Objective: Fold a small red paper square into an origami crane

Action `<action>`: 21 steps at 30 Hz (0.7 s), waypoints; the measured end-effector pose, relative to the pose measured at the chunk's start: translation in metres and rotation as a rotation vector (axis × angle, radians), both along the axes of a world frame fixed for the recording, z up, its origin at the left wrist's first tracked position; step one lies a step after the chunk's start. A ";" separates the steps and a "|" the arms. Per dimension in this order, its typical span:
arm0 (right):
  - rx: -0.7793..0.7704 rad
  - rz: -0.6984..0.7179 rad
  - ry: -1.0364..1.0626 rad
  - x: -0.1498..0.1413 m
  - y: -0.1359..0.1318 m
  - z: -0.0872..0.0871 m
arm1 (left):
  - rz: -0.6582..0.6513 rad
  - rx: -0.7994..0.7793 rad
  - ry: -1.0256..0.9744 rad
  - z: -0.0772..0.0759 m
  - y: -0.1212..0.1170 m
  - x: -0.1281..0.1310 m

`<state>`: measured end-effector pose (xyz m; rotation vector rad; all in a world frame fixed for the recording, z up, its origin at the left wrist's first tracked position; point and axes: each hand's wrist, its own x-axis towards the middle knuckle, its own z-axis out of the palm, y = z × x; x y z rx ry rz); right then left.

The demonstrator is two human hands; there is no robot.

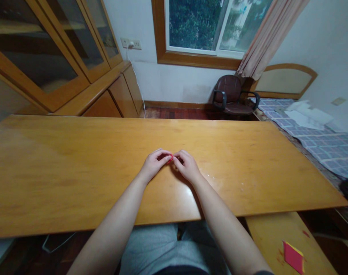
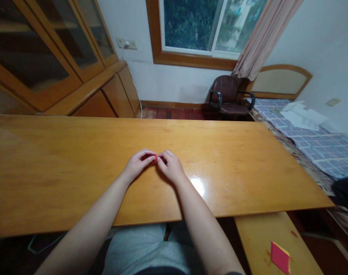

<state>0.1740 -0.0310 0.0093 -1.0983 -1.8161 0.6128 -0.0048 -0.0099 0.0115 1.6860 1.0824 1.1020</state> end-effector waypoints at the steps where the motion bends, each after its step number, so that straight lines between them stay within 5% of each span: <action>1: 0.006 -0.006 -0.007 0.000 0.000 -0.001 | -0.006 0.009 0.004 0.000 0.000 0.000; 21: -0.005 -0.039 0.065 0.000 0.002 0.000 | 0.017 0.164 0.026 -0.001 -0.003 -0.002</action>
